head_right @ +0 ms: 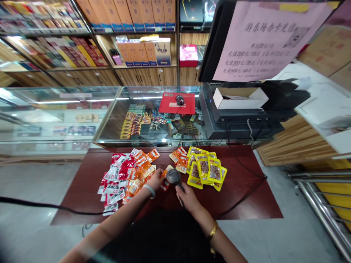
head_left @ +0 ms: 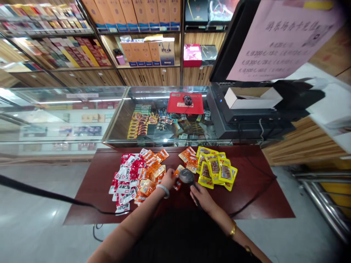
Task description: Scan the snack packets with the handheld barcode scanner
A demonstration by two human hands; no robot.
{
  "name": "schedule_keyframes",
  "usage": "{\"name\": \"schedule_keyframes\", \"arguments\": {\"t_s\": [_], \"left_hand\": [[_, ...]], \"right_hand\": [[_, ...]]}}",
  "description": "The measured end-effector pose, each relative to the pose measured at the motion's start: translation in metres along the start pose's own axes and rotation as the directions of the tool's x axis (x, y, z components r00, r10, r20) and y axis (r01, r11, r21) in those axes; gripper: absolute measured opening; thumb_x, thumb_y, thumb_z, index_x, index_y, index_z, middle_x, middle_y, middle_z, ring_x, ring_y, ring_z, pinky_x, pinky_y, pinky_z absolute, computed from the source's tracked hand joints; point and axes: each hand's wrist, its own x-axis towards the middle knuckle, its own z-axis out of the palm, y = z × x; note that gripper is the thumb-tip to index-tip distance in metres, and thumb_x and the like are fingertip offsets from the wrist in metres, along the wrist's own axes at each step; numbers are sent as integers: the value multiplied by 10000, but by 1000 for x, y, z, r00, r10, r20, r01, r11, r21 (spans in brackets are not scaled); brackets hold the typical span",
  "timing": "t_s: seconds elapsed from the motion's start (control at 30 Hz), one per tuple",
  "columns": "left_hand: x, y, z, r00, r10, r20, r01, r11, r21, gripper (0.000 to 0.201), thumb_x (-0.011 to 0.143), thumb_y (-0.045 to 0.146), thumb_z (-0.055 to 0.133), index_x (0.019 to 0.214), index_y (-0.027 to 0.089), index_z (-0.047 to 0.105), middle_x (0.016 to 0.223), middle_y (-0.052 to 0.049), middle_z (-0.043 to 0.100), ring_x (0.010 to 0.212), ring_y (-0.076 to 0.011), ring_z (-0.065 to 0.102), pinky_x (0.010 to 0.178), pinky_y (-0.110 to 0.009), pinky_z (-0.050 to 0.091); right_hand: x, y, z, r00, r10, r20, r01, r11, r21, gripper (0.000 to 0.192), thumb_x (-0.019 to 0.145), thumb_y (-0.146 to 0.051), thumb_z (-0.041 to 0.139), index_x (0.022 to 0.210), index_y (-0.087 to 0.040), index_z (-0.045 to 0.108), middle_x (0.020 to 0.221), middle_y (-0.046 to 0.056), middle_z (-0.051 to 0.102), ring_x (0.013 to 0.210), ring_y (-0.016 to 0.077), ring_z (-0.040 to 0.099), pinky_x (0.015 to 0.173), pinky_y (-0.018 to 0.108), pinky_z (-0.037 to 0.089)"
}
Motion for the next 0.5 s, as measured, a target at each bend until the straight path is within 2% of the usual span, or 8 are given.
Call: {"name": "schedule_keyframes", "arguments": {"t_s": [0.1, 0.13, 0.2, 0.23, 0.3, 0.37, 0.43, 0.5], "left_hand": [[1, 8, 8, 986, 117, 118, -94, 979, -181, 220, 797, 92, 578, 1000, 176, 567, 1004, -58, 714, 935, -153, 671, 857, -276, 504], [-1, 8, 6, 981, 143, 132, -119, 978, -174, 256, 789, 92, 589, 1030, 179, 577, 1041, -62, 715, 964, -158, 670, 884, -284, 502], [-9, 4, -6, 983, 138, 117, -133, 990, -49, 274, 791, 128, 617, 1057, 191, 598, 1063, -60, 713, 990, -168, 664, 914, -297, 494], [-15, -1, -15, 990, 111, 84, -116, 992, 54, 262, 798, 160, 629, 1057, 196, 607, 1061, -61, 710, 1001, -179, 658, 925, -307, 487], [-29, -14, -36, 997, 42, -58, -23, 957, 291, 260, 812, 228, 640, 1069, 195, 614, 1080, -82, 694, 1064, -217, 630, 969, -345, 456], [-42, -28, -55, 968, -4, -250, 127, 870, 477, 341, 811, 316, 652, 1121, 183, 601, 1159, -123, 652, 1169, -277, 567, 1025, -399, 402], [-49, -38, -68, 921, -51, -386, 269, 798, 539, 479, 803, 435, 649, 1192, 167, 571, 1263, -164, 586, 1247, -334, 494, 1047, -442, 364], [-48, -43, -75, 889, -118, -442, 358, 781, 512, 605, 804, 561, 603, 1244, 152, 540, 1335, -192, 529, 1274, -361, 458, 1044, -456, 353]], "right_hand": [[1, 1, 0, 1000, 8, -15, -8, 1000, 19, 515, 775, -724, 580, 852, -225, 478, 502, -112, 434, 349, 64, 323, 343, 188, 253], [2, 2, 0, 1000, 9, -13, -9, 1000, 20, 515, 776, -724, 577, 853, -226, 476, 495, -115, 426, 347, 64, 319, 341, 188, 250], [3, 3, 0, 1000, 6, -1, -6, 1000, 5, 506, 784, -717, 571, 847, -224, 475, 490, -117, 417, 349, 65, 321, 342, 190, 255], [4, 4, 1, 1000, 3, 5, -3, 1000, -6, 498, 789, -709, 570, 845, -223, 475, 491, -116, 417, 353, 67, 327, 345, 191, 261], [5, 6, 2, 1000, 5, 19, -4, 1000, -28, 477, 797, -688, 574, 853, -223, 480, 496, -114, 421, 364, 73, 340, 353, 194, 273], [5, 7, 5, 1000, 12, 28, -11, 999, -49, 460, 799, -672, 579, 858, -226, 483, 497, -115, 418, 370, 79, 350, 358, 198, 278], [6, 8, 7, 999, 16, 41, -12, 997, -79, 446, 804, -662, 576, 848, -228, 484, 497, -113, 421, 372, 82, 356, 363, 201, 278], [7, 7, 10, 998, 12, 54, -5, 993, -115, 437, 813, -656, 567, 827, -228, 480, 505, -107, 434, 375, 81, 359, 369, 204, 281]]}}
